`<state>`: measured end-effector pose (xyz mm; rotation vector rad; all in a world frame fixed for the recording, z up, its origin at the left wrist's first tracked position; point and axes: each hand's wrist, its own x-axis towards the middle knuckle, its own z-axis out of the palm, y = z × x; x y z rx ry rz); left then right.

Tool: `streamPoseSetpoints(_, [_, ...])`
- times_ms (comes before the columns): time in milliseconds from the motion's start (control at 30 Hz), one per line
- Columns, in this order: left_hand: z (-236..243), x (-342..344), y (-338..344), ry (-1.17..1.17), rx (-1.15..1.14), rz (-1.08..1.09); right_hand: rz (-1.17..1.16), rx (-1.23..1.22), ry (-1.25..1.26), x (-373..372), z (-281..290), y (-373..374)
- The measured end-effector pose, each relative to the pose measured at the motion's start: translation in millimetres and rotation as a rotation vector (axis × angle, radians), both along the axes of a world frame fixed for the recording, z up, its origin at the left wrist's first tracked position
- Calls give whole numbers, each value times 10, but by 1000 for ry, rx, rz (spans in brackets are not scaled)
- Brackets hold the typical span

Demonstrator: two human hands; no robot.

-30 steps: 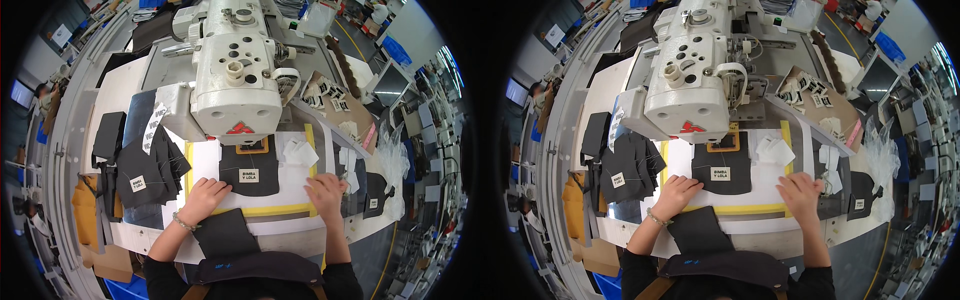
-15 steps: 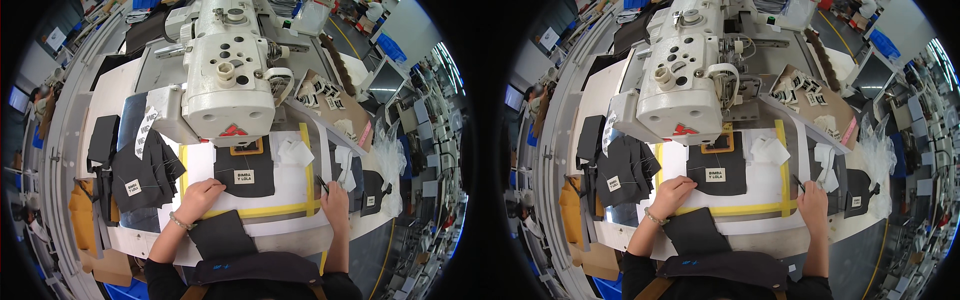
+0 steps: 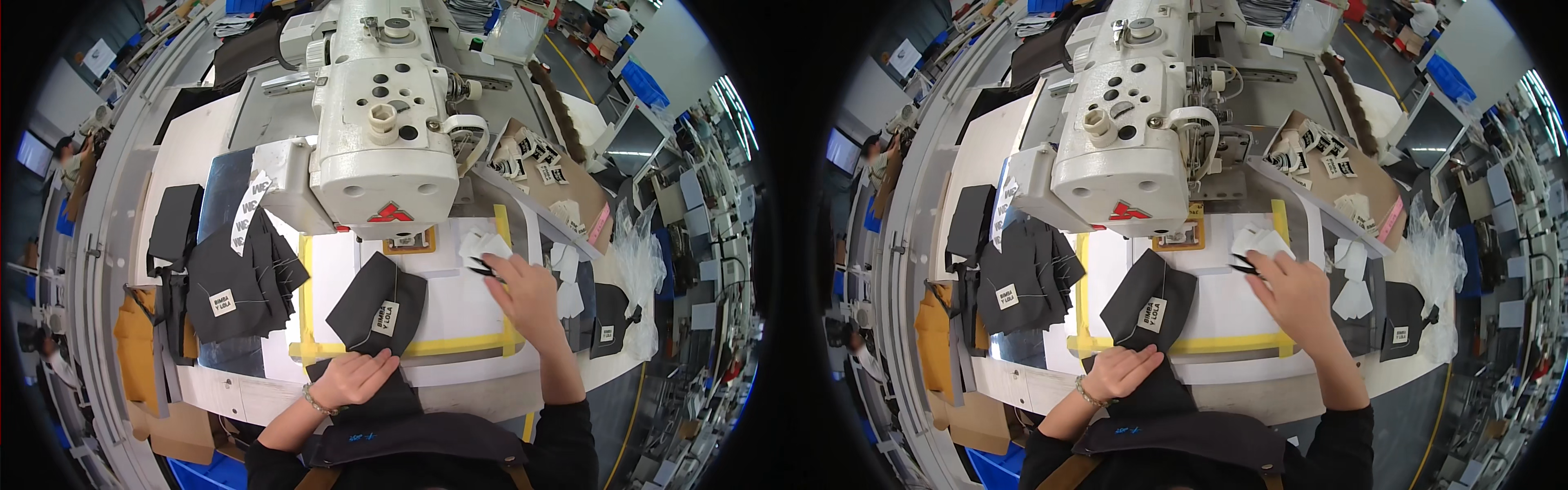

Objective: The person sews white rectangular labels onto black fabric pieces using an industrial sewing machine. They repeatedly pick up a fabric piece, align it with a white paper template, and guide it through the machine to stitch the label. After sewing, they use scissors to trim the threads and place the finished piece aside.

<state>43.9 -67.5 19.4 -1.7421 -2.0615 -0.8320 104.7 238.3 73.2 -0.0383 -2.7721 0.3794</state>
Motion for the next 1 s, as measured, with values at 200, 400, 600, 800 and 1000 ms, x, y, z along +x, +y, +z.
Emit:
streamPoseSetpoints(200, [69,246,-36,-10,0,41,370,345,149,-534,-287,-204])
streamPoseSetpoints(400, [81,279,-60,-39,4,103,478,410,136,-777,-436,-353])
streamPoseSetpoints(600, [81,289,-65,-52,14,129,503,389,150,-777,-480,-385])
streamPoseSetpoints(800, [96,287,-71,-113,62,164,494,299,141,-741,-615,-346])
streamPoseSetpoints(1000, [215,-144,-167,-983,377,580,352,240,155,-587,-356,-177])
